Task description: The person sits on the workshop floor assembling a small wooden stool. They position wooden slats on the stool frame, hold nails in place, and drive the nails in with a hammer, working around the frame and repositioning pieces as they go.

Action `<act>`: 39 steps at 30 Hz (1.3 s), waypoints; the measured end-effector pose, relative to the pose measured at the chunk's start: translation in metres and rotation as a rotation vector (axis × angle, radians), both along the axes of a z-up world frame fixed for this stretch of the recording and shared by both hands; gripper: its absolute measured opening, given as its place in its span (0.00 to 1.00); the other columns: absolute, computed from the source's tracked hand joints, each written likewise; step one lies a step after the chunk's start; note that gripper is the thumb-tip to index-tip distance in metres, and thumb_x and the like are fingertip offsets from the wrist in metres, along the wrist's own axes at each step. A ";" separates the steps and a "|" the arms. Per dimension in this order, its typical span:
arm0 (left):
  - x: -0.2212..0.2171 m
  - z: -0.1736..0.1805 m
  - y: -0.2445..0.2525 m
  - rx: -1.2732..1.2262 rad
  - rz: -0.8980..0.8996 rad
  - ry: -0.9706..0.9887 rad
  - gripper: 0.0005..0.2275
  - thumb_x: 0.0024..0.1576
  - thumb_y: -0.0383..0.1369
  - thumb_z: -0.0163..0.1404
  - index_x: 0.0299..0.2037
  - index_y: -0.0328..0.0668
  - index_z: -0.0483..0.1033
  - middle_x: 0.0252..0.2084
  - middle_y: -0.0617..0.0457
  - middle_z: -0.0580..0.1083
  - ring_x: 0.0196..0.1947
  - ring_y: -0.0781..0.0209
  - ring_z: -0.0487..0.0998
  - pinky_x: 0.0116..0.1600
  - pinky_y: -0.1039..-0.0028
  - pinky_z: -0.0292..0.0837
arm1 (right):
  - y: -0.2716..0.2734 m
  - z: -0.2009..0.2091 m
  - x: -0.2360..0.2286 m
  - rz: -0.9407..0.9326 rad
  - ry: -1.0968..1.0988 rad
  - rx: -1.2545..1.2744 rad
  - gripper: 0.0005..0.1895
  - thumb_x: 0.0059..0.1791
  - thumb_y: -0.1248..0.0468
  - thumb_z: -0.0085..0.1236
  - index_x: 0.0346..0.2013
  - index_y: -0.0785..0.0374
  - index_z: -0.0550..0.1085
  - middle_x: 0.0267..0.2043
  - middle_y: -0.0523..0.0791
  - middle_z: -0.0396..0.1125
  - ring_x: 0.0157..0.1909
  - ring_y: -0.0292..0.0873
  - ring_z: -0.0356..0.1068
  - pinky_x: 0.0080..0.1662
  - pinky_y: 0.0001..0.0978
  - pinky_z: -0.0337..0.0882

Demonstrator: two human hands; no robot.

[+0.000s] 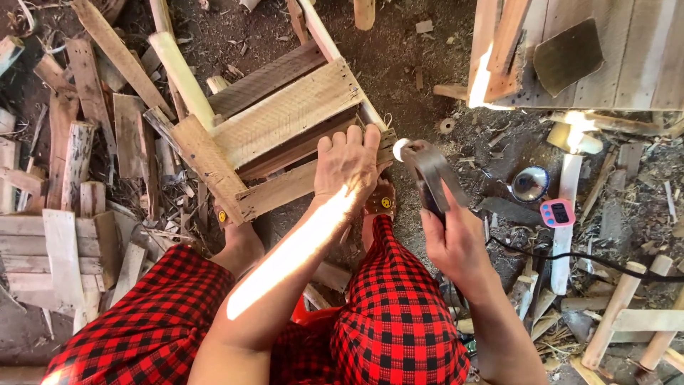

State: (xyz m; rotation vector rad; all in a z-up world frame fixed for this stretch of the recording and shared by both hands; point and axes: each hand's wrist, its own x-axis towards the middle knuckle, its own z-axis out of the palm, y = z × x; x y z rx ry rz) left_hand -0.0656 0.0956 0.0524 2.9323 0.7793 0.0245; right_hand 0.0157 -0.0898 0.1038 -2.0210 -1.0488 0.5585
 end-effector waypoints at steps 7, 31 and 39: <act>0.002 -0.001 0.000 0.010 0.004 0.002 0.09 0.56 0.27 0.36 0.45 0.49 0.64 0.25 0.60 0.60 0.22 0.64 0.65 0.33 0.72 0.56 | -0.010 0.002 -0.007 -0.015 -0.046 0.062 0.23 0.44 0.68 0.51 0.54 0.72 0.66 0.37 0.59 0.67 0.34 0.59 0.70 0.34 0.44 0.70; -0.001 -0.014 0.000 -0.059 0.000 0.036 0.08 0.55 0.26 0.36 0.41 0.47 0.65 0.26 0.57 0.62 0.24 0.62 0.68 0.33 0.71 0.55 | -0.025 -0.024 -0.009 0.034 -0.068 0.098 0.21 0.44 0.74 0.48 0.53 0.69 0.63 0.34 0.54 0.67 0.27 0.46 0.65 0.28 0.35 0.65; 0.005 -0.008 0.002 -0.140 0.022 0.093 0.07 0.57 0.26 0.34 0.40 0.47 0.65 0.27 0.55 0.63 0.24 0.61 0.68 0.33 0.71 0.56 | 0.021 -0.026 -0.001 0.099 -0.213 0.080 0.15 0.51 0.66 0.43 0.52 0.68 0.63 0.27 0.55 0.66 0.25 0.54 0.70 0.33 0.43 0.74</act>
